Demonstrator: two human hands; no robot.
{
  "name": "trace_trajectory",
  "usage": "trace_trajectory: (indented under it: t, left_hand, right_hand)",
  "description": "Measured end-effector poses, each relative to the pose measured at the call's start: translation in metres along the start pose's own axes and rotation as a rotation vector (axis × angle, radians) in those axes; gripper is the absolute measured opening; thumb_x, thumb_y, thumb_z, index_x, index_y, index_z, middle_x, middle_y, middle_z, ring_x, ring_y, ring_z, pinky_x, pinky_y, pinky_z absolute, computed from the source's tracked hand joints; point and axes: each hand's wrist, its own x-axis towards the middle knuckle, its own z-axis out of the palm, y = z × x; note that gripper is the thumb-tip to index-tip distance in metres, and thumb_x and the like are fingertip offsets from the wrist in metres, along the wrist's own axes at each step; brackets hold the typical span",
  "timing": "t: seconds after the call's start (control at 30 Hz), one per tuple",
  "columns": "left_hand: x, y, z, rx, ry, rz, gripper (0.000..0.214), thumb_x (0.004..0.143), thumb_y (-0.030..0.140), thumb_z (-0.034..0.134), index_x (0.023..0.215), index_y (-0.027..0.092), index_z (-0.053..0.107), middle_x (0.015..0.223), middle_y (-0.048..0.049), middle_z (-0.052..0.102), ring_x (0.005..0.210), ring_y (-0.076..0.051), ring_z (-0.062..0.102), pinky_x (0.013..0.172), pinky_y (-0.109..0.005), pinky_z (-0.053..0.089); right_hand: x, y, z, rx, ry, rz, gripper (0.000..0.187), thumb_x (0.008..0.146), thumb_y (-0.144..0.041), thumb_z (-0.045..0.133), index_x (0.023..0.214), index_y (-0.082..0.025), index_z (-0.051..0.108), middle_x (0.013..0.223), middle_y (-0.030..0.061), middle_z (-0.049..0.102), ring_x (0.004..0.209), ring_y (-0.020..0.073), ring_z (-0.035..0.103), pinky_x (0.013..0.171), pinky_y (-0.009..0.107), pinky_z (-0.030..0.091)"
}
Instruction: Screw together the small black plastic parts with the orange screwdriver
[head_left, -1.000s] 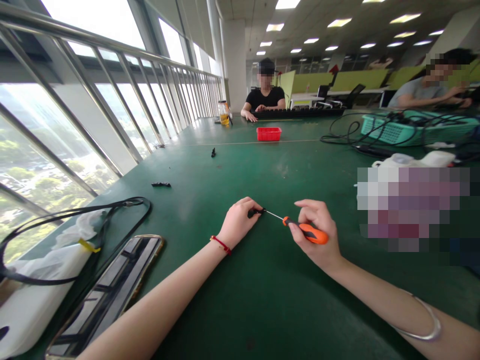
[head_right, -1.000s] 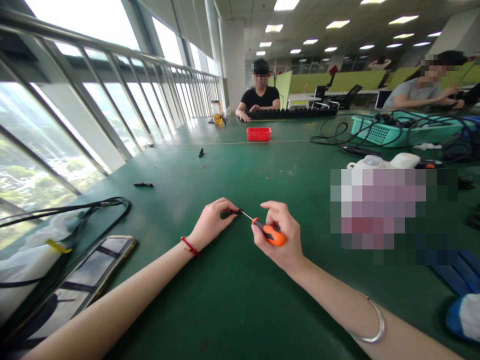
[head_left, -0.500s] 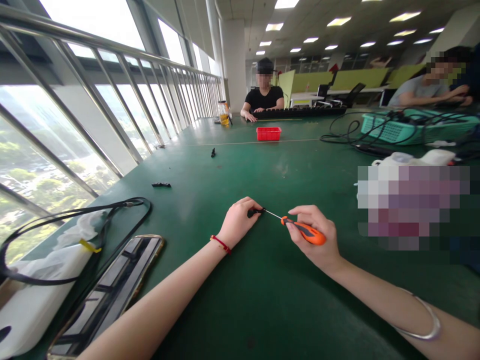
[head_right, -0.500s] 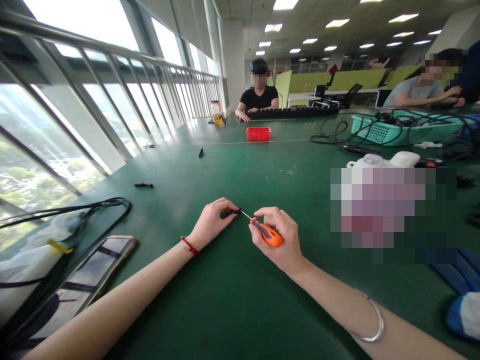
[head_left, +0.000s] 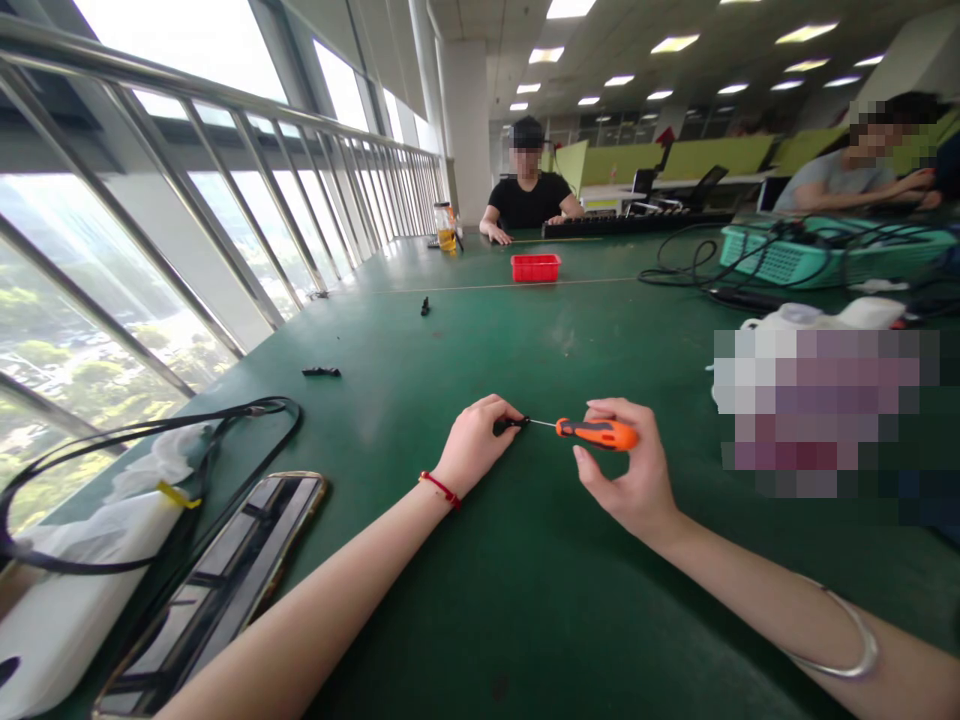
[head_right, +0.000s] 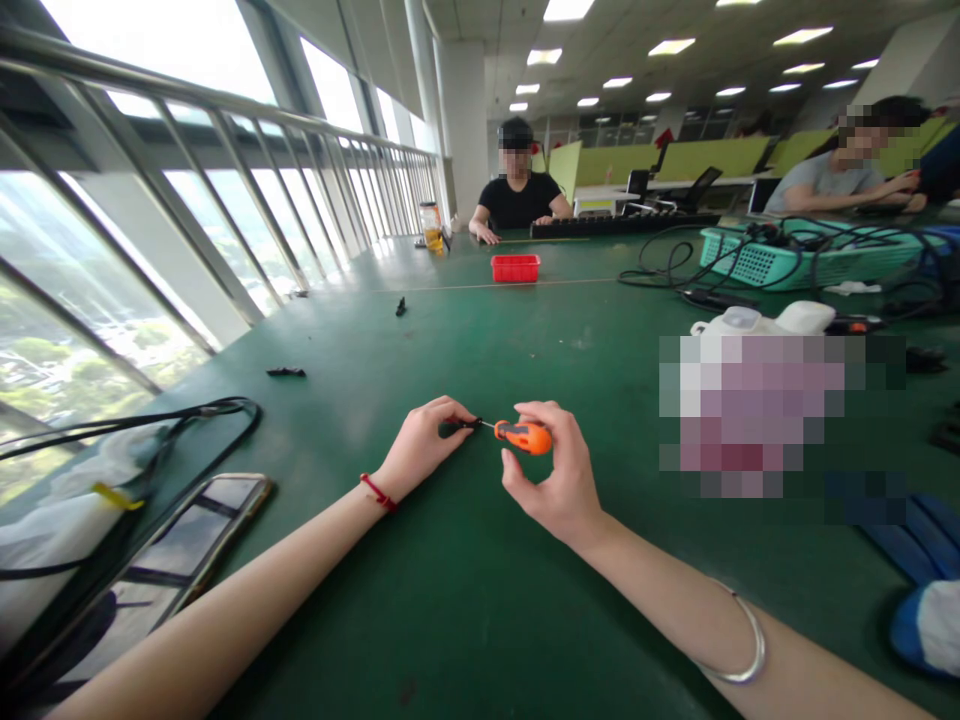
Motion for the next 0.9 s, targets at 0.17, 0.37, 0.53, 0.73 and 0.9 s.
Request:
trace_trajectory:
  t: [0.17,0.37,0.53,0.73,0.9]
  left_hand:
    - [0.0004,0.0003,-0.0003,-0.005,0.0,0.01,0.013,0.075,0.011,0.057,0.08,0.018,0.065,0.086,-0.0022,0.065,0.078,-0.015,0.06,0.074,-0.027,0.049]
    - [0.0005,0.0007,-0.0004,0.01,-0.004,-0.003,0.01,0.074,0.011,0.057,0.079,0.017,0.064,0.084,-0.0022,0.064,0.078,-0.015,0.06,0.073,-0.027,0.048]
    - [0.0001,-0.0008,0.0009,0.011,-0.004,0.006,0.011,0.075,0.012,0.056,0.08,0.017,0.064,0.085,-0.002,0.064,0.078,-0.015,0.059,0.073,-0.027,0.048]
    - [0.0,-0.0008,0.0006,0.026,-0.001,0.006,0.01,0.075,0.012,0.056,0.08,0.017,0.064,0.084,-0.0019,0.064,0.078,-0.015,0.059,0.073,-0.027,0.048]
    - [0.0,-0.0011,0.0011,0.028,-0.007,0.006,0.012,0.076,0.012,0.055,0.082,0.018,0.064,0.085,-0.002,0.063,0.079,-0.015,0.059,0.072,-0.027,0.048]
  right_hand:
    - [0.0004,-0.0002,-0.0022,-0.043,-0.102,0.031,0.025,0.074,-0.022,0.059,0.098,-0.023,0.05,0.055,-0.0063,0.046,0.055,0.0135,0.049,0.062,0.03,0.044]
    - [0.0002,0.0002,-0.0005,0.015,-0.02,0.012,0.034,0.074,-0.02,0.059,0.106,-0.023,0.047,0.081,0.0013,0.056,0.074,0.0159,0.056,0.07,0.031,0.047]
    - [-0.0006,-0.0018,-0.0026,0.007,-0.106,0.042,0.03,0.073,-0.021,0.059,0.101,-0.022,0.049,0.063,-0.0048,0.05,0.053,0.0113,0.049,0.054,0.026,0.043]
    - [0.0001,-0.0012,-0.0003,0.07,-0.095,0.037,0.03,0.074,-0.015,0.058,0.101,-0.023,0.049,0.075,-0.0013,0.056,0.065,0.0123,0.056,0.061,0.026,0.046]
    - [0.0005,-0.0012,-0.0009,0.055,-0.122,0.048,0.031,0.074,-0.016,0.058,0.102,-0.022,0.048,0.065,-0.0043,0.049,0.055,0.011,0.049,0.054,0.025,0.042]
